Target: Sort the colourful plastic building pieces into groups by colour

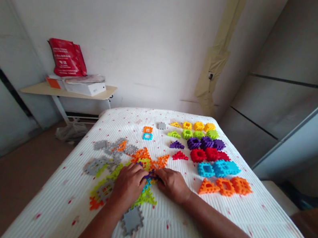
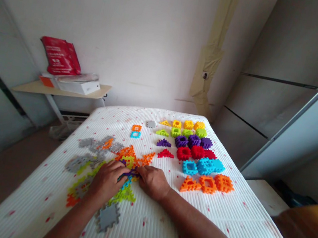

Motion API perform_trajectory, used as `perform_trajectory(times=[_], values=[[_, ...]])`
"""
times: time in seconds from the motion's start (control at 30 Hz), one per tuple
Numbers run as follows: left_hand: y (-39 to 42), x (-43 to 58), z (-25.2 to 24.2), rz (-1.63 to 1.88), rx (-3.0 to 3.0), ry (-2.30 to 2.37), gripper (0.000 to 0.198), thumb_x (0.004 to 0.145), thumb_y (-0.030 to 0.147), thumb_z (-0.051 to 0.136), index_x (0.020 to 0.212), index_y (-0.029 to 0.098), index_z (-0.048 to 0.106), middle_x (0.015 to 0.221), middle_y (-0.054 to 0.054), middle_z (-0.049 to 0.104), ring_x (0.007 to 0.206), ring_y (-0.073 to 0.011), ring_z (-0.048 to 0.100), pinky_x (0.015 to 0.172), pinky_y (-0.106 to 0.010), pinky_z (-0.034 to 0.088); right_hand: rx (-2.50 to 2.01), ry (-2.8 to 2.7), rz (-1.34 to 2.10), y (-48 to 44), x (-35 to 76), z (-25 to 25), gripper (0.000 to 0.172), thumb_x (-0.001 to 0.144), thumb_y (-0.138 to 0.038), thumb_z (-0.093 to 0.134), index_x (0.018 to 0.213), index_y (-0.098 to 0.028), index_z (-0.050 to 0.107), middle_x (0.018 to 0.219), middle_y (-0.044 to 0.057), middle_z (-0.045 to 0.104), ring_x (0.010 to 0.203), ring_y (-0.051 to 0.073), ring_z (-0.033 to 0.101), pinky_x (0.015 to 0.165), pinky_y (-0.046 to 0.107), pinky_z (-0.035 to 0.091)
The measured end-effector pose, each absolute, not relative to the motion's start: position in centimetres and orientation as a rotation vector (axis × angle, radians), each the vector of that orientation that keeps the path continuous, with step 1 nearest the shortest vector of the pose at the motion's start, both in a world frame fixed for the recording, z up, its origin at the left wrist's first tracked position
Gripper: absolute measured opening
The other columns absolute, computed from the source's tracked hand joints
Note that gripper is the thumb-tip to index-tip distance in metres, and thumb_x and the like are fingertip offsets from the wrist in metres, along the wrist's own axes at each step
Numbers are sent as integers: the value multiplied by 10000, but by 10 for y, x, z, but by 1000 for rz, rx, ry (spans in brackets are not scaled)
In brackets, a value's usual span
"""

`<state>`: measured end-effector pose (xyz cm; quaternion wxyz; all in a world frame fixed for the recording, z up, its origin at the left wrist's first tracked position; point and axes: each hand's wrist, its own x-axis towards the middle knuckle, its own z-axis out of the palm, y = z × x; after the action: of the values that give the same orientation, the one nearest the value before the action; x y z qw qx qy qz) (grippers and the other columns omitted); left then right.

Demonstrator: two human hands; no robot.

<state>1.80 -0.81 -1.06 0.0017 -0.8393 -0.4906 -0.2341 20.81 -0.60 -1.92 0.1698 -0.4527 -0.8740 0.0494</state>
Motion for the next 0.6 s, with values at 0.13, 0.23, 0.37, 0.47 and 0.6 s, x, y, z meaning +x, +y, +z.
perform_trajectory(times=[0.13, 0.23, 0.37, 0.47, 0.6], values=[[-7, 16, -10, -803, -2600, -1535, 134, 784, 167, 564, 854, 207, 671, 841, -54, 641, 854, -206, 555, 792, -350, 423, -1235, -2470, 130, -5, 209, -24, 199, 789, -136, 495, 970, -187, 558, 819, 24, 627, 740, 142, 574, 649, 213, 397], [-7, 15, -10, -814, -2559, -1543, 138, 781, 178, 568, 869, 201, 672, 851, -61, 647, 851, -214, 554, 789, -356, 430, -1195, -2462, 103, -4, 209, -30, 207, 794, -151, 508, 992, -189, 557, 824, 23, 624, 734, 139, 570, 650, 212, 397], [-7, 15, -10, -763, -2538, -1560, 146, 794, 205, 554, 872, 195, 676, 847, -67, 648, 848, -220, 560, 785, -362, 432, -1152, -2429, 58, -3, 209, -34, 149, 809, -161, 513, 946, -187, 565, 796, 21, 616, 705, 131, 560, 632, 209, 390], [-6, 15, -10, -748, -2531, -1580, 158, 800, 215, 547, 883, 193, 680, 847, -70, 648, 855, -223, 562, 786, -364, 431, -1139, -2388, 38, -3, 209, -33, 69, 826, -166, 501, 862, -179, 557, 769, 27, 609, 682, 131, 556, 613, 210, 383], [-6, 14, -10, -759, -2546, -1574, 161, 799, 209, 545, 884, 196, 681, 839, -67, 648, 844, -215, 565, 784, -357, 432, -1126, -2373, 54, -4, 209, -29, 69, 841, -179, 484, 817, -176, 548, 750, 31, 608, 662, 129, 548, 603, 212, 378]])
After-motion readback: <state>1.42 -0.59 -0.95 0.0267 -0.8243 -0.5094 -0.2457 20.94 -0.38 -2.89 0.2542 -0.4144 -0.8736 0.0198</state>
